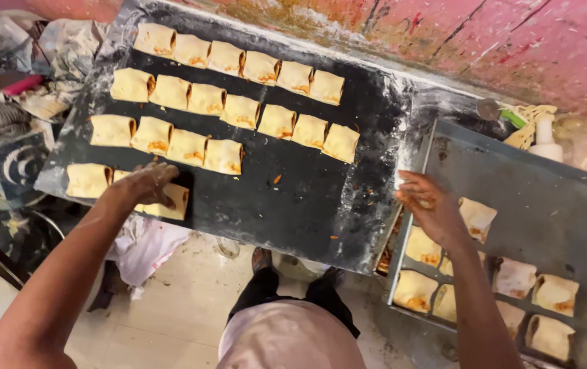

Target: The person folds square pieces of dough over a filling and halves of boiled eggs by hand, then transfers the prepared pockets onto a large metal baking tray.

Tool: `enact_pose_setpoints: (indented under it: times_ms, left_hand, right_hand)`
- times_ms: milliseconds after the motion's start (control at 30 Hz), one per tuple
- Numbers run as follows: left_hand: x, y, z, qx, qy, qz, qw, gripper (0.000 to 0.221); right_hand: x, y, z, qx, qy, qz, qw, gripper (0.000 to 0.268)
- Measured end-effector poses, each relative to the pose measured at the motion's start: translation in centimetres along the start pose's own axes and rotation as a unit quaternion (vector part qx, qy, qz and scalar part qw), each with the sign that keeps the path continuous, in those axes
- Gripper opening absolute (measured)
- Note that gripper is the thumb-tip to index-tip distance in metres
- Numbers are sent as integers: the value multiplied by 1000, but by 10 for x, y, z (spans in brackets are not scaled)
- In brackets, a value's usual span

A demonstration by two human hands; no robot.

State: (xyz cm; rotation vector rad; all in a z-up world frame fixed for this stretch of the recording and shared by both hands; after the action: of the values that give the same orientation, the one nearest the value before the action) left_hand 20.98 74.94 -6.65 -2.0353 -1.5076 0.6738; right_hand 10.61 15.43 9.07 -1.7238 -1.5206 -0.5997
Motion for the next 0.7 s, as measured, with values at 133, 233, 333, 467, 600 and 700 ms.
enact_pose_setpoints:
  times_ms: [133,233,333,467,600,700]
  left_hand:
    - [-3,-7,-6,51,104,28,993,85]
    - [-3,-16,-5,37,33,62,997,78]
    - [-24,-30,-20,-6,-135,115,984,70]
    - [-110,-40,-63,-77,-356,126,923,64]
    - [-247,-42,-113,-11,-449,265,853,42]
    - [-339,-41,-129,71,-487,296,819,35]
  right_hand:
    - [55,-4,29,35,-66,20,997,54]
    - [70,-13,39,31,-51,-19,998,51]
    - [75,-23,51,34,-29,-53,998,49]
    - [77,-31,83,88,50,-47,994,50]
    - [87,-15,92,27,124,-89,988,54]
    - [76,-8,68,-62,56,-51,995,42]
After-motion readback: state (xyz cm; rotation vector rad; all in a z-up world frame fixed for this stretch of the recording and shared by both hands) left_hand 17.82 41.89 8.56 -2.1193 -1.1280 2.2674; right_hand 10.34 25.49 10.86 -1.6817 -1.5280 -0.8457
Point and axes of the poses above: each hand's wrist, its own y-axis towards the middle knuckle, its own z-axis out of the palm, x = y × z, the point moved 4 cm from there along y, towards the middle knuckle, and after that the axes turned 3 degrees about -z, right-handed, at the moved point
